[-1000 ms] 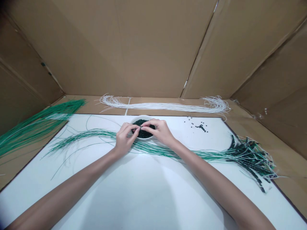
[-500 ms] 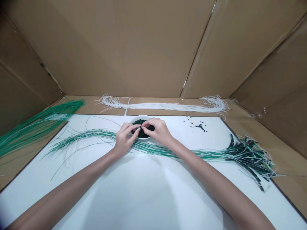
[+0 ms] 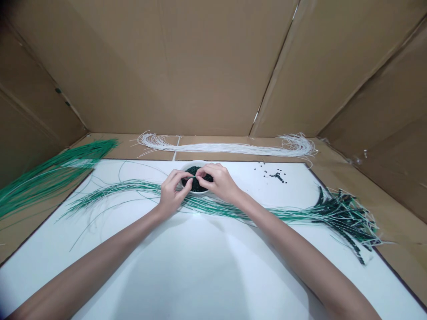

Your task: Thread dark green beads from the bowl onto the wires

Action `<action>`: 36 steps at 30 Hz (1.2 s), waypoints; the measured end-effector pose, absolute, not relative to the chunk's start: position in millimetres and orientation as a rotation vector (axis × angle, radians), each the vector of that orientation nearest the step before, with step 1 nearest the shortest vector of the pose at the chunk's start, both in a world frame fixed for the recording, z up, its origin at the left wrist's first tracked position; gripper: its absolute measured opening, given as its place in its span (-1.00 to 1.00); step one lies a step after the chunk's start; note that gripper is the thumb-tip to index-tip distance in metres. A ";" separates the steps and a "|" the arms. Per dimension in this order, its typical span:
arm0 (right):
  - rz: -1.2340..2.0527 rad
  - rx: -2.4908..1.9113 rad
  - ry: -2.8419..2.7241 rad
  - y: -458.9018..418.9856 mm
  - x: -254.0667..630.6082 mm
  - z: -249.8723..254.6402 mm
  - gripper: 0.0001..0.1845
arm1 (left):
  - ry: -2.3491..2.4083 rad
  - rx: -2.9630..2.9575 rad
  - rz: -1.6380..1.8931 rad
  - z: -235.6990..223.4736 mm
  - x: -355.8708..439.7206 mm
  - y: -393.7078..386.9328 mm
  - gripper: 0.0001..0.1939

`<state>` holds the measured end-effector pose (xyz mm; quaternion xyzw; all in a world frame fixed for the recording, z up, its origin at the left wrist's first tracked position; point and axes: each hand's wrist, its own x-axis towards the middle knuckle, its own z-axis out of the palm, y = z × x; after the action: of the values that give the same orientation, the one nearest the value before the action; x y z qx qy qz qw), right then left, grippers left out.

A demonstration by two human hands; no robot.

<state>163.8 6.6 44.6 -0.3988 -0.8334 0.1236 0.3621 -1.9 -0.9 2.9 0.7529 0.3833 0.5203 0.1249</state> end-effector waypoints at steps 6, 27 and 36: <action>0.430 -1.152 -2.279 15.0 164.3 48.4 -0.84 | 1.230 2.137 1.558 3.0 -2.3 1.0 -0.90; 0.768 -1.057 -2.136 14.3 168.1 40.5 -0.77 | 1.203 2.222 1.619 5.2 -2.9 -0.7 -0.94; 0.911 -0.955 -1.982 14.1 169.2 38.5 -0.77 | 1.162 2.267 1.628 4.3 -2.8 0.2 -0.92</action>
<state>169.2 14.1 38.5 -0.3723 -0.7729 0.3554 0.3712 -2.8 0.2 4.3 0.7486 0.3836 0.5375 0.0591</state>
